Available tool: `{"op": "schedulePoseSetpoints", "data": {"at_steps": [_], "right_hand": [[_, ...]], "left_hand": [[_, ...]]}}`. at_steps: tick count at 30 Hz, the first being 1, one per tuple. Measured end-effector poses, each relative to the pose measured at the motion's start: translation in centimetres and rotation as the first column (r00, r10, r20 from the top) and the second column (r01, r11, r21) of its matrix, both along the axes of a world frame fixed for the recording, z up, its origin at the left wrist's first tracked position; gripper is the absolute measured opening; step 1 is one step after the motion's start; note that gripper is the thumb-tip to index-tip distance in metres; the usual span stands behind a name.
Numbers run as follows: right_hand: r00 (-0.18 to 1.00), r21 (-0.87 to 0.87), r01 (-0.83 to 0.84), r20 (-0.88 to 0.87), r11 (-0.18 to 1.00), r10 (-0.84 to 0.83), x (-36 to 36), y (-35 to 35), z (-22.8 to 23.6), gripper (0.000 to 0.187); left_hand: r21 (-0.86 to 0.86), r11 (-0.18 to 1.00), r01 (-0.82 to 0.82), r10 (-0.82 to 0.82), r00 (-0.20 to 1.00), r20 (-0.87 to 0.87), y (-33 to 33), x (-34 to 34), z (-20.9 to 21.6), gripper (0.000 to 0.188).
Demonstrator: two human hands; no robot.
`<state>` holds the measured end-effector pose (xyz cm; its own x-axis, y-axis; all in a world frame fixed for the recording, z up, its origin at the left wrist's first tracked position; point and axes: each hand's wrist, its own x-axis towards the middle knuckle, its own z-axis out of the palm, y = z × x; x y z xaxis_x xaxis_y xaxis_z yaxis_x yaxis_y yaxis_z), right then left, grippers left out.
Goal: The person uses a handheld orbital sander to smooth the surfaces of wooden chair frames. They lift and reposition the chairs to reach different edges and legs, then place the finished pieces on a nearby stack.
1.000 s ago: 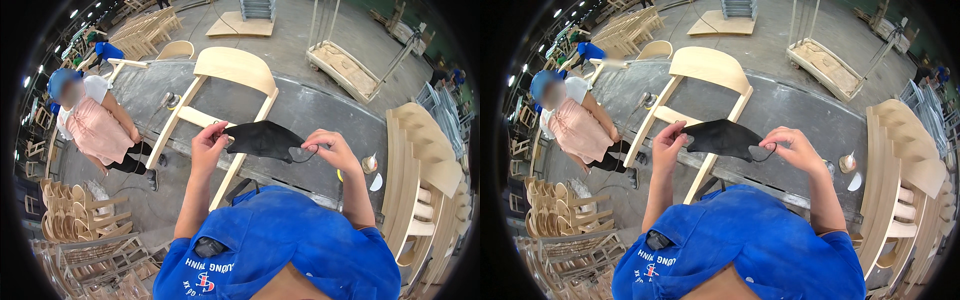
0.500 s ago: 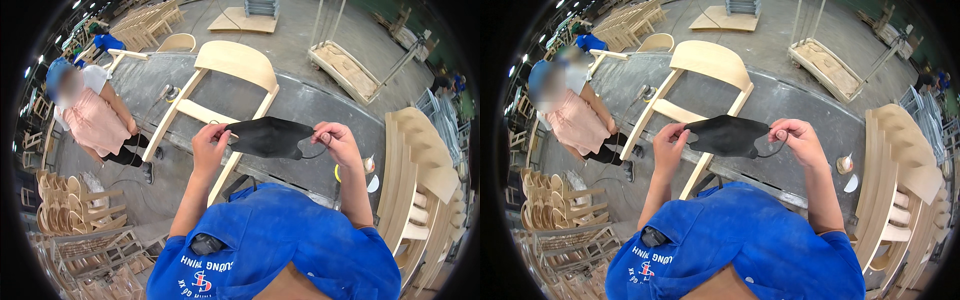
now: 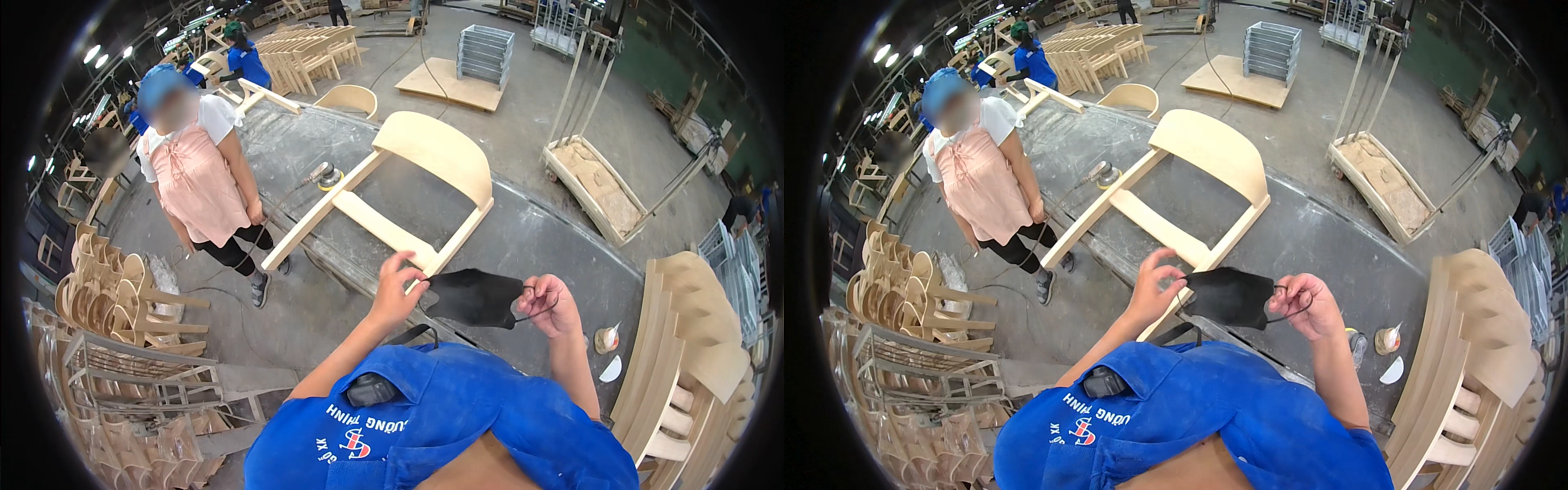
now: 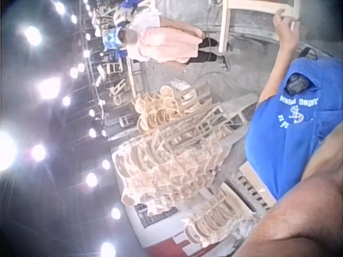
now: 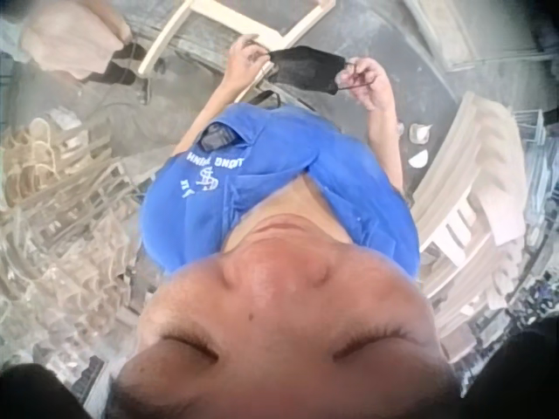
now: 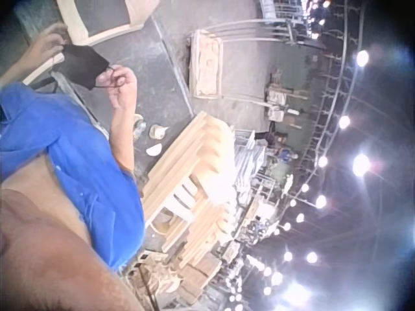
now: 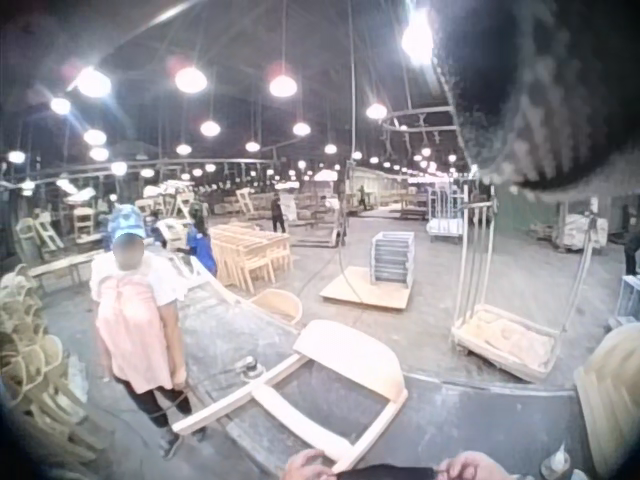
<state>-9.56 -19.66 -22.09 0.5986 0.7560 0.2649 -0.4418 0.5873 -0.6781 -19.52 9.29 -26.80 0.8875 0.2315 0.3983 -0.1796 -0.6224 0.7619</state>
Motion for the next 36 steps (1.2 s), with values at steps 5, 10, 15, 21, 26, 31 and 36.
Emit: {"op": "schedulePoseSetpoints", "data": {"at_steps": [5,10,15,21,26,31,36], "right_hand": [[0.977,0.103,-0.198,-0.056,0.975,0.204,0.1,-0.7,0.9,0.029],[0.943,-0.141,-0.007,0.328,0.99,0.053,0.5,-1.5,3.5,0.038],[0.98,-0.052,0.089,0.185,0.995,-0.078,0.4,-2.4,6.2,0.047],[0.902,0.302,0.012,0.408,0.953,-0.14,-0.3,-3.4,9.8,0.064],[0.781,0.395,-0.308,0.625,0.866,-0.007,-4.5,-1.6,16.4,0.054],[0.648,0.55,-0.512,0.751,0.659,-0.123,-8.3,2.2,21.5,0.013],[0.515,0.406,-0.519,0.851,0.752,-0.104,-9.1,2.8,24.1,0.015]], "left_hand": [[-0.645,0.758,0.103,-0.284,0.941,-0.183,0.6,0.2,-0.1,0.005],[-0.682,0.714,0.161,-0.331,0.935,-0.125,1.4,0.3,2.4,0.008],[-0.573,0.767,0.289,-0.481,0.85,-0.215,3.0,0.4,6.6,0.006],[-0.691,0.106,0.715,-0.7,0.547,0.458,3.9,-0.7,12.5,0.026],[-0.29,-0.396,0.871,-0.577,0.01,0.816,2.4,-4.6,20.1,0.045],[0.186,-0.441,0.878,-0.647,-0.454,0.612,0.4,-8.7,27.7,0.028],[0.335,-0.251,0.908,-0.762,-0.399,0.51,-0.3,-10.9,30.1,0.018]]}}
